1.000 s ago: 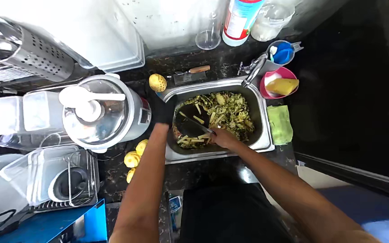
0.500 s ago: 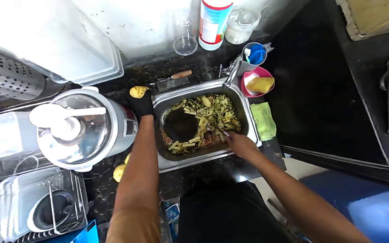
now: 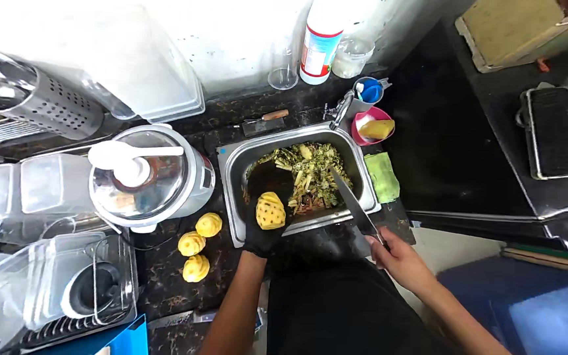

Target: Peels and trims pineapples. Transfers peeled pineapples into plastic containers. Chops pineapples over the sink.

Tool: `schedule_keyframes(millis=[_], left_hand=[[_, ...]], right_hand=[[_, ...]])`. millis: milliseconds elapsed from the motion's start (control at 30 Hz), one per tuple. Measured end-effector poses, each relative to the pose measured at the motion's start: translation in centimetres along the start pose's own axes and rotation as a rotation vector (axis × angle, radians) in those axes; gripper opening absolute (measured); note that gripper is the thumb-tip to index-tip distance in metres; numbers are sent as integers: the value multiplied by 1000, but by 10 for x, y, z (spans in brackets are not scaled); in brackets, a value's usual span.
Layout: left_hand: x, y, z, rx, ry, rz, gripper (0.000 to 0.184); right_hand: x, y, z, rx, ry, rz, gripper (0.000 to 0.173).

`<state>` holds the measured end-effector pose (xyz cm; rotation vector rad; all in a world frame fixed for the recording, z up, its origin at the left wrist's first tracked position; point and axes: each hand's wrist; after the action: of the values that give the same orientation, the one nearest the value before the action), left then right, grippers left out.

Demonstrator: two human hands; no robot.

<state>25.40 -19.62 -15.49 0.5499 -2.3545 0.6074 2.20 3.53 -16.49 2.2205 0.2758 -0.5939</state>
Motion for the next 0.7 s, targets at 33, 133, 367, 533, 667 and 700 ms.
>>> schedule_keyframes(millis=[33,133,367,533,667,700], left_hand=[[-2,-2,1,-30,70,14,70],[-25,4,21,54,358,58,64],[8,40,-8,163,523,-36,56],[30,87,-2,141,379,-25,63],[27,120,-17,255,318,18,61],[24,128,-20,292,304,85,56]], right_hand=[[-2,5,-4,-36,8,-2,38],[-12,12,-10,-153,17,-8,33],[-48,5,-11,-402,122,90,37],[-82,-12,-9,-512,214,91,37],[-83,-14,-12,-486,158,127,37],[-86,-10,-14,-434,107,43,41]])
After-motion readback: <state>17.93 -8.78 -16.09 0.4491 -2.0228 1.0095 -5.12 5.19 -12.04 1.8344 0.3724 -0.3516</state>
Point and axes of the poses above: each hand's wrist, its own z-axis towards the middle knuckle, its own x-axis out of the palm, y = z × x, and after that the axes turned 4 degrees about y, right-handed
